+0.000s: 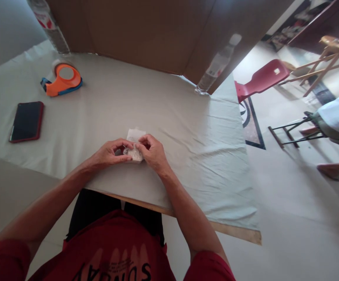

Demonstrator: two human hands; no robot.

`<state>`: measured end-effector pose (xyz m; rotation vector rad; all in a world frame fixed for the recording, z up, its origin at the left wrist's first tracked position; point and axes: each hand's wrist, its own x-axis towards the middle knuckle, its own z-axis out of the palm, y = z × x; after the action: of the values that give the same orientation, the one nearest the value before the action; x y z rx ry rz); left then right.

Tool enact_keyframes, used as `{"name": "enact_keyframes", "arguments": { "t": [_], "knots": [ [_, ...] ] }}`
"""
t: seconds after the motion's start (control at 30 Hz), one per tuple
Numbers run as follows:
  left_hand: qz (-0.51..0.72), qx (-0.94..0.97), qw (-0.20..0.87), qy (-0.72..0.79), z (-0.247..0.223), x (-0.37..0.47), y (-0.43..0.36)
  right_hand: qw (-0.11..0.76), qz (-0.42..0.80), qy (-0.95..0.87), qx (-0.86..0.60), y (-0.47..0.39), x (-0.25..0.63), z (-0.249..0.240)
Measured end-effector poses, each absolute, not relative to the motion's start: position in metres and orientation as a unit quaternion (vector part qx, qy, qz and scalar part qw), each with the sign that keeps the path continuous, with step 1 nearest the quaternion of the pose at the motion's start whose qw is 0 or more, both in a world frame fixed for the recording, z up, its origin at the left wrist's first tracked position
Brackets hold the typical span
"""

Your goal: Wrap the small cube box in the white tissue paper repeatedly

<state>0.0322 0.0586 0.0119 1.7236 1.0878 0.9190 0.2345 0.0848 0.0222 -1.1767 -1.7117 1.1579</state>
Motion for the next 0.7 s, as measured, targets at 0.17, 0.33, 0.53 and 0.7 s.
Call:
{"name": "enact_keyframes", "arguments": {
  "t": [0.17,0.33,0.53,0.7],
  "knots": [
    [0.367,0.682,0.452,0.443,0.016,0.033,0.058,0.367,0.443,-0.665,-0.476,0.084,0.232,0.024],
    [0.36,0.67,0.471,0.447,0.018,0.034,0.058,0.345,0.441,-0.69,-0.459,0.085,0.237,0.029],
    [0.347,0.664,0.483,0.454,0.019,0.034,0.06,0.354,0.402,-0.655,-0.533,0.114,0.249,0.024],
    [0.341,0.653,0.49,0.466,0.016,0.034,0.061,0.285,0.414,-0.679,-0.535,0.141,0.236,0.014]
  ]
}}
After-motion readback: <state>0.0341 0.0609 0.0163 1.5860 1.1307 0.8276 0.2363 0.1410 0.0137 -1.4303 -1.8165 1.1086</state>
